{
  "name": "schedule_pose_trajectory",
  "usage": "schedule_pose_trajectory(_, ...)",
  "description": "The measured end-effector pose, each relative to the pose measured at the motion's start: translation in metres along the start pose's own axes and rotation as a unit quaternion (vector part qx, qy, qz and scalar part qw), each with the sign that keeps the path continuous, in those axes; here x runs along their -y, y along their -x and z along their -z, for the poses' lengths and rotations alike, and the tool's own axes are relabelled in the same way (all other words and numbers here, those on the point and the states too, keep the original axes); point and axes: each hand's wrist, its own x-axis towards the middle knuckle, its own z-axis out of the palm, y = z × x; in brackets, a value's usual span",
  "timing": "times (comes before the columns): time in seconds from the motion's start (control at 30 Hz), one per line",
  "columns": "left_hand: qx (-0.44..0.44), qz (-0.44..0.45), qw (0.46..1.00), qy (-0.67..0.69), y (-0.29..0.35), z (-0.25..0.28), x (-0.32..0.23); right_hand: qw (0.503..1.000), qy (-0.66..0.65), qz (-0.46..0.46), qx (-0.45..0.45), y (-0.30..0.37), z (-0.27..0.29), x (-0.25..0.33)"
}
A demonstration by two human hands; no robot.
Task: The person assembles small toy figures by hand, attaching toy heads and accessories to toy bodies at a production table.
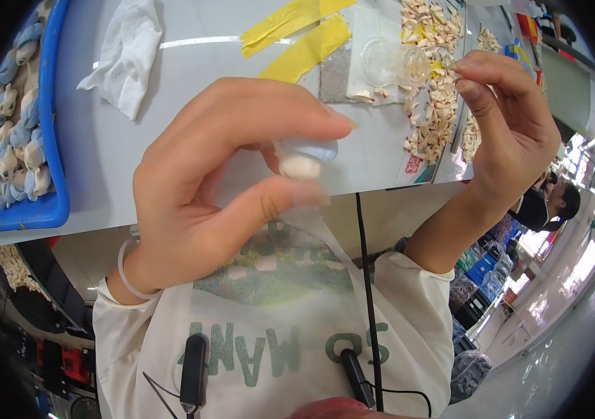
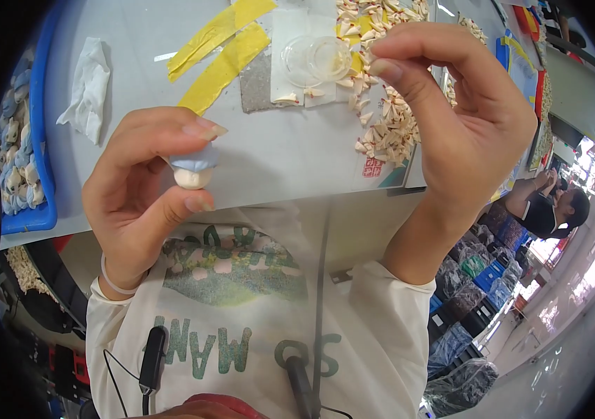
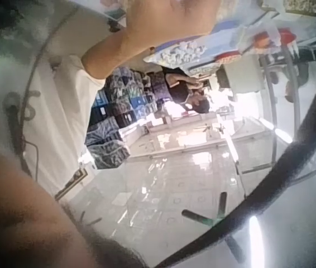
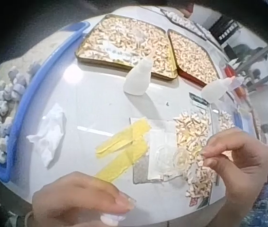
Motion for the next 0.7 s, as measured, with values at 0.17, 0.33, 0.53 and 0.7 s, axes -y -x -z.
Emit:
schedule_pose_trajectory(0.17, -0.023, 0.036, 0.995, 0.091, 0.000, -0.003, -0.001, 0.996, 0.055, 0.000, 0.069, -0.014, -0.006, 0.004)
schedule_pose_trajectory(0.33, -0.036, 0.031, 0.989, 0.138, 0.002, -0.005, 0.003, 0.982, 0.158, 0.020, 0.099, -0.021, -0.012, 0.012)
schedule_pose_trajectory(0.53, -0.005, 0.034, 0.996, 0.084, 0.000, 0.000, 0.003, 0.987, 0.113, 0.009, 0.115, -0.022, -0.018, 0.010)
schedule_pose_trajectory(0.7, -0.062, 0.033, 0.986, 0.152, 0.002, -0.010, 0.001, 0.987, 0.124, 0.011, 0.099, -0.018, -0.018, 0.012)
